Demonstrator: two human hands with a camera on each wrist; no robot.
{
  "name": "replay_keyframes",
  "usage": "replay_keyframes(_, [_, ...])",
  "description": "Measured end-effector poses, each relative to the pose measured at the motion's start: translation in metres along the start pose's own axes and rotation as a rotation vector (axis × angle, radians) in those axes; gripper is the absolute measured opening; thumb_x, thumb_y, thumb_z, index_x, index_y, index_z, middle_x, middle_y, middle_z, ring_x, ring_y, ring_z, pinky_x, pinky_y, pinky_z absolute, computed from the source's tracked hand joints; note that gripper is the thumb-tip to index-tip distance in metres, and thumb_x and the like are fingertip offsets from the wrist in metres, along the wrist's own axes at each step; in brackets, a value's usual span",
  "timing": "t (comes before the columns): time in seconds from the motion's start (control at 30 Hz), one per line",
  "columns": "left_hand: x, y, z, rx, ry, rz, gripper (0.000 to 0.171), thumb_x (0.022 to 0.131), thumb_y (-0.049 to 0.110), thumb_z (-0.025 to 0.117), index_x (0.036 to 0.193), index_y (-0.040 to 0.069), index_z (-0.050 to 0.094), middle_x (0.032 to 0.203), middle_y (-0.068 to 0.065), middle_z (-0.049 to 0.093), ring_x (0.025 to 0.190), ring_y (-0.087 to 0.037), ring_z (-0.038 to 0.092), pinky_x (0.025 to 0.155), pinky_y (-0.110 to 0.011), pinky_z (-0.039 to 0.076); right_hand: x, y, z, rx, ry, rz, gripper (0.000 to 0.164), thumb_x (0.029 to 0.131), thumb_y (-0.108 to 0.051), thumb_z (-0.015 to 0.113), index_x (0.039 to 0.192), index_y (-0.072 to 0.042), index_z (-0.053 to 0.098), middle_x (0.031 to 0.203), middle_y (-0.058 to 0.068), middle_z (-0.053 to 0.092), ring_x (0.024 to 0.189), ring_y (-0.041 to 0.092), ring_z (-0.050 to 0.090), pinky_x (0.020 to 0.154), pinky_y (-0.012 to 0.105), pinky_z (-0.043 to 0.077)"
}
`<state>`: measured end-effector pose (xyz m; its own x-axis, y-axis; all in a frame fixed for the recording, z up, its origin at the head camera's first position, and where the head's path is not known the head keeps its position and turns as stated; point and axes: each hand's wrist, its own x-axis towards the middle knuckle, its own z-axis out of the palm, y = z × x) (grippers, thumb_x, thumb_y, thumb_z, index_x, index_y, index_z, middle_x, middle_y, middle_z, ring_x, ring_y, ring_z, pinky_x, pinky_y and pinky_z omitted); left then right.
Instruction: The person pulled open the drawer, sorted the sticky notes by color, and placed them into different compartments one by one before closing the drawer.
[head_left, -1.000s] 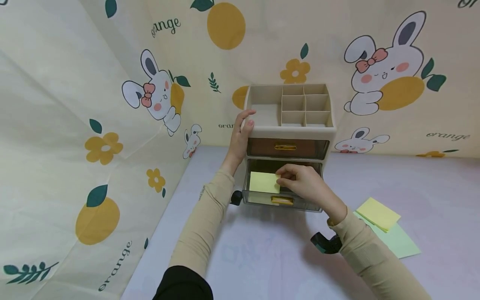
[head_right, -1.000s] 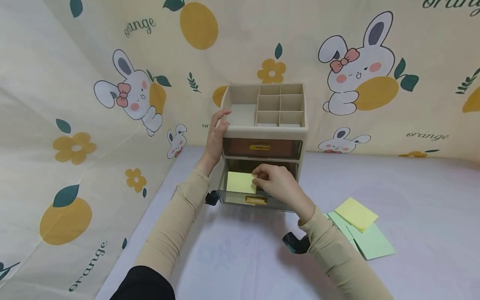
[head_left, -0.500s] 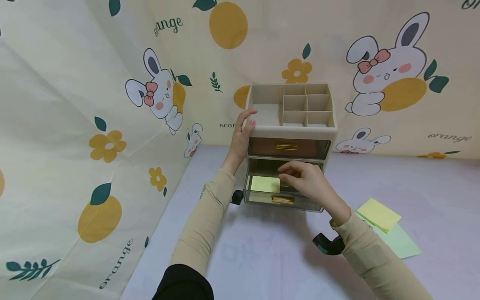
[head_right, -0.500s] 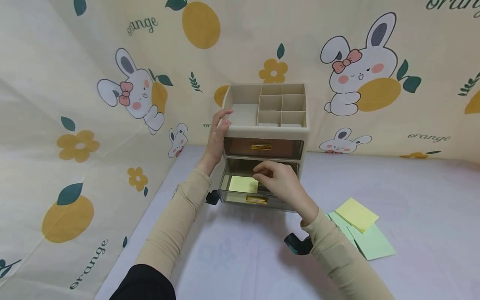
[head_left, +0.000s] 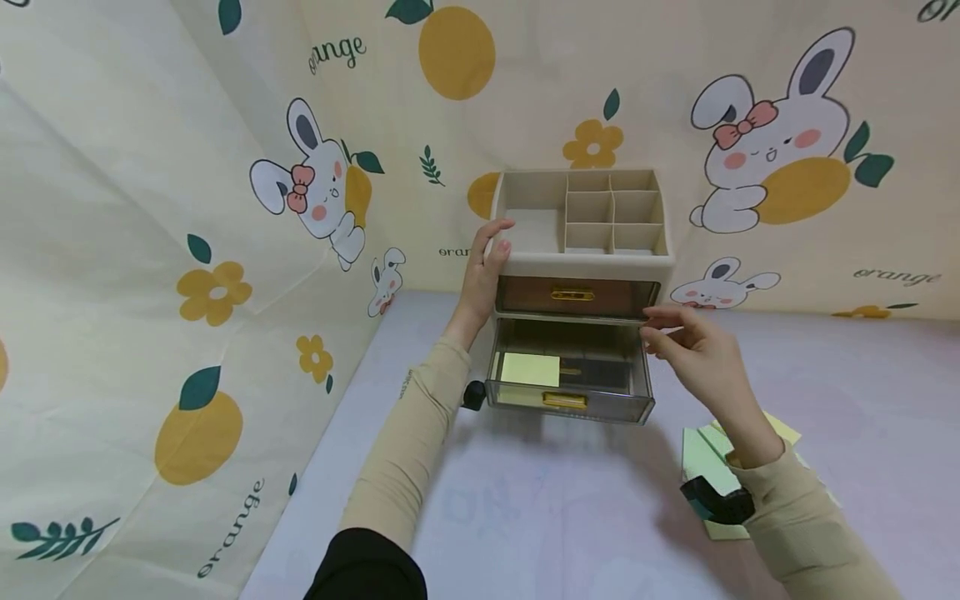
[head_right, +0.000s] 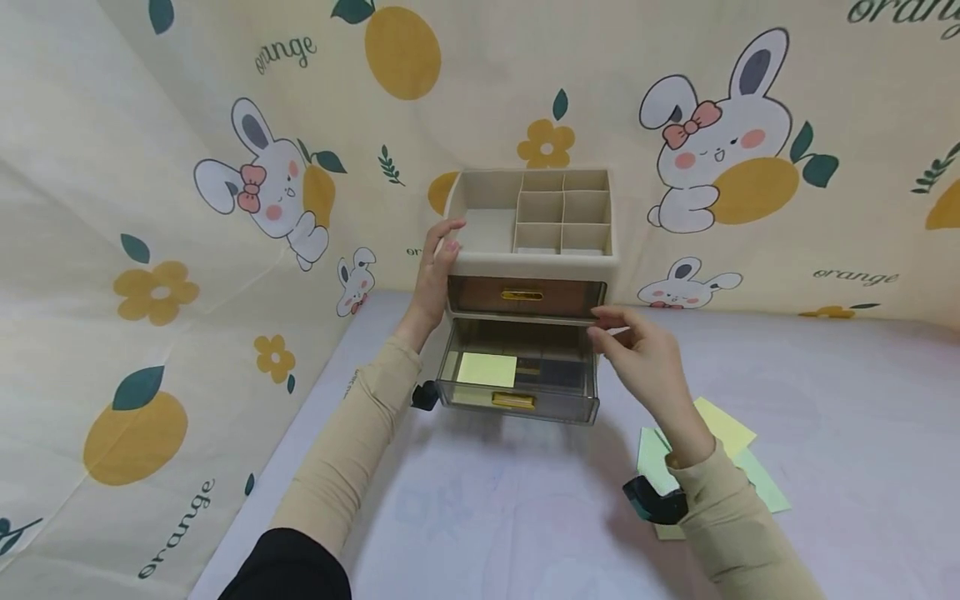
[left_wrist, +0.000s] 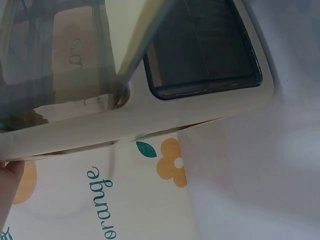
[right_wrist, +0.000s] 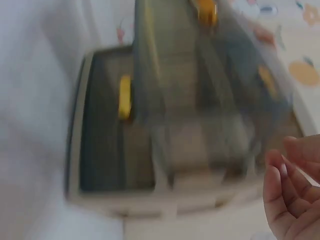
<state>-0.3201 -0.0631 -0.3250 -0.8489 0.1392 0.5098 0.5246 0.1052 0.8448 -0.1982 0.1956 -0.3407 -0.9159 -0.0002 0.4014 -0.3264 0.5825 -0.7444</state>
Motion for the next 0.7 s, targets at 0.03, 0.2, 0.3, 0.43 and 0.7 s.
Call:
replay_keyframes(0.03, [0.002, -0.006, 0.0, 0.0, 0.004, 0.002, 0.064, 0.083, 0.054, 0.036, 0.133, 0.014, 0.042, 0.144, -0.004, 0.036, 0.137, -0.016, 0.029, 0.113, -0.046, 0.022, -0.002, 0.006, -0.005, -0.001, 0.01, 0.021, 0.031, 0.088, -0.02, 0.062, 0.115, -0.006, 0.061, 0.084, -0.026, 0.058, 0.063, -0.008, 0.06, 0.057, 0.012, 0.047])
replay_keyframes(0.2, [0.003, -0.013, 0.0, -0.001, 0.011, 0.003, 0.068, 0.08, 0.06, 0.036, 0.132, 0.015, 0.042, 0.143, -0.001, 0.037, 0.138, -0.014, 0.029, 0.113, -0.047, 0.02, -0.011, 0.038, -0.03, 0.036, -0.01, 0.128, 0.039, 0.089, -0.021, 0.06, 0.125, -0.007, 0.053, 0.088, -0.027, 0.055, 0.067, -0.01, 0.06, 0.062, 0.011, 0.05])
replay_keyframes(0.3, [0.002, -0.013, 0.0, -0.005, 0.007, 0.002, 0.063, 0.082, 0.054, 0.036, 0.132, 0.016, 0.042, 0.143, 0.0, 0.037, 0.138, -0.013, 0.028, 0.114, -0.047, 0.019, -0.018, 0.058, -0.045, -0.014, -0.059, 0.187, 0.051, 0.089, -0.026, 0.059, 0.134, -0.007, 0.044, 0.094, -0.021, 0.054, 0.071, -0.015, 0.057, 0.062, 0.01, 0.049])
replay_keyframes(0.43, [0.002, -0.011, -0.001, -0.013, -0.008, 0.001, 0.056, 0.086, 0.044, 0.035, 0.133, 0.015, 0.041, 0.145, -0.001, 0.035, 0.139, -0.015, 0.026, 0.114, -0.046, 0.018, -0.027, 0.082, -0.063, -0.128, -0.141, 0.243, 0.065, 0.089, -0.032, 0.059, 0.139, 0.001, 0.033, 0.111, 0.007, 0.055, 0.073, -0.024, 0.046, 0.061, 0.01, 0.048])
replay_keyframes(0.7, [-0.006, 0.013, -0.002, -0.019, -0.029, -0.004, 0.047, 0.091, 0.026, 0.035, 0.134, 0.007, 0.038, 0.147, -0.012, 0.032, 0.141, -0.024, 0.024, 0.115, -0.047, 0.018, -0.04, 0.118, -0.087, -0.284, -0.364, 0.357, 0.075, 0.091, -0.039, 0.054, 0.14, 0.009, 0.023, 0.132, 0.039, 0.035, 0.112, 0.053, 0.042, 0.074, 0.048, 0.048])
